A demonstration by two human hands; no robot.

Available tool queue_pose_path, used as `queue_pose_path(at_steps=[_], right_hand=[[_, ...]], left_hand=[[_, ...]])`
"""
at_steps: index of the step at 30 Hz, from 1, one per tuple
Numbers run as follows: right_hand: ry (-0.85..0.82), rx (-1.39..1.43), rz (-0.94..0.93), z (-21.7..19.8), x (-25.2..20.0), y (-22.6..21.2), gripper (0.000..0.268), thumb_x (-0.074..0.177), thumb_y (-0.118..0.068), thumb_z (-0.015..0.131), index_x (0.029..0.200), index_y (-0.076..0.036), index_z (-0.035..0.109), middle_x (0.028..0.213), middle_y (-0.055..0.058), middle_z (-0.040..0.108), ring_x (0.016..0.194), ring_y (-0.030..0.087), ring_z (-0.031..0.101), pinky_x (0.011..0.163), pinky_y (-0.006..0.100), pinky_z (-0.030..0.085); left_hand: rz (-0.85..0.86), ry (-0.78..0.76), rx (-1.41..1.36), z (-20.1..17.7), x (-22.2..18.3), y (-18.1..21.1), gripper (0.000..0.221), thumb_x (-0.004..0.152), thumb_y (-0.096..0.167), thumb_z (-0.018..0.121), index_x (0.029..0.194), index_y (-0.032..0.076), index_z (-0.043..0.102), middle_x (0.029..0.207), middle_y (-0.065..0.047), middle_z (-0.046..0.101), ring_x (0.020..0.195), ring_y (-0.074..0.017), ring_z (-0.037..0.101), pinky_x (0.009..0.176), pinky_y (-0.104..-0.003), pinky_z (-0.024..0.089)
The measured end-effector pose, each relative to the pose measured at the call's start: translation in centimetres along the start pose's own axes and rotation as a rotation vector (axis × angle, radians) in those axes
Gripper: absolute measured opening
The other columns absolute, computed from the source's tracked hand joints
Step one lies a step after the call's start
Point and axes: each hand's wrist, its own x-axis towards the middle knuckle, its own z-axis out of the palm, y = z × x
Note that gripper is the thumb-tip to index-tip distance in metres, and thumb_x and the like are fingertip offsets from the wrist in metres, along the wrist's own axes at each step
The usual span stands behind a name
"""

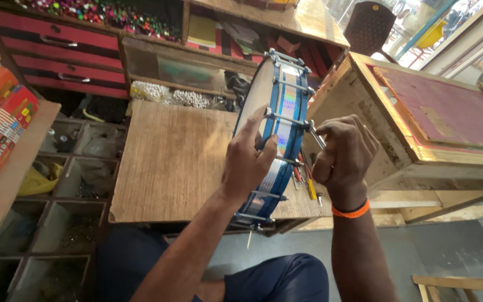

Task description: The person tightens tension rods on a snare drum shell using a drum key and a wrench, working around the rim of the drum while seated at a workbench.

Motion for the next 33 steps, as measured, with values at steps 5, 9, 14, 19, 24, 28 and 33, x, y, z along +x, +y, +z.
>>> queue_pose_path(at_steps=[5,9,14,19,24,28,33], right_hand=[[-0.057,-0.032,0.046,-0.1,1.1,-0.7,0.011,0.089,-0.004,0.048,0.095,-0.004,0.057,0.076,0.007,0.06,0.068,0.023,0.063,0.059,0.033,0.049],[-0.16,0.094,0.309,-0.9,2.2,0.7,0.02,0.099,-0.003,0.038,0.096,-0.002,0.058,0.073,0.008,0.06,0.063,0.014,0.066,0.06,0.027,0.049],[-0.323,0.358,0.604,0.7,6.5,6.4,0.028,0.099,-0.003,0.031,0.093,0.0,0.058,0.062,0.004,0.049,0.045,0.01,0.05,0.048,0.028,0.039],[-0.463,0.472,0.672,6.7,7.1,12.1,0.03,0.096,-0.004,0.035,0.085,0.0,0.062,0.064,0.003,0.055,0.049,0.01,0.047,0.044,0.028,0.038],[-0.213,0.236,0.586,8.3,5.5,12.7,0.027,0.102,-0.009,0.044,0.085,-0.001,0.063,0.068,0.002,0.06,0.057,0.009,0.055,0.053,0.026,0.044],[-0.138,0.521,0.672,6.8,4.1,10.7,0.029,0.114,-0.026,0.048,0.097,-0.004,0.06,0.063,0.001,0.052,0.053,0.008,0.05,0.053,0.024,0.044],[-0.16,0.71,0.965,4.4,2.4,10.1,0.018,0.11,-0.027,0.05,0.106,-0.011,0.058,0.068,-0.004,0.053,0.051,0.004,0.042,0.043,0.021,0.028]], left_hand=[[-0.019,-0.028,0.02,-0.2,0.4,0.4,0.059,0.093,0.012,0.063,0.148,0.002,0.049,0.121,-0.024,0.07,0.071,-0.0205,0.067,0.07,-0.036,0.058],[0.054,-0.028,0.072,0.0,0.5,-0.2,0.059,0.096,0.013,0.066,0.151,0.003,0.048,0.126,-0.028,0.069,0.096,-0.0338,0.074,0.09,-0.042,0.059],[0.152,0.005,0.084,0.5,0.3,-1.0,0.058,0.099,0.011,0.067,0.153,0.003,0.046,0.132,-0.03,0.066,0.118,-0.0428,0.07,0.099,-0.044,0.058],[0.127,-0.008,0.074,0.4,-0.2,-0.6,0.059,0.096,0.009,0.067,0.151,0.003,0.046,0.126,-0.028,0.068,0.101,-0.0347,0.074,0.089,-0.041,0.06],[-0.007,-0.002,0.1,1.2,0.0,-0.3,0.059,0.092,0.011,0.069,0.147,0.004,0.05,0.089,-0.019,0.067,0.068,-0.0262,0.064,0.067,-0.04,0.054],[0.048,0.043,0.065,2.1,-0.3,-0.3,0.058,0.093,0.011,0.068,0.147,0.004,0.048,0.085,-0.014,0.064,0.066,-0.0209,0.063,0.062,-0.038,0.053],[0.021,0.039,0.077,1.9,-0.8,-0.9,0.058,0.093,0.014,0.068,0.147,0.005,0.047,0.076,-0.011,0.059,0.063,-0.0216,0.062,0.061,-0.039,0.052]])
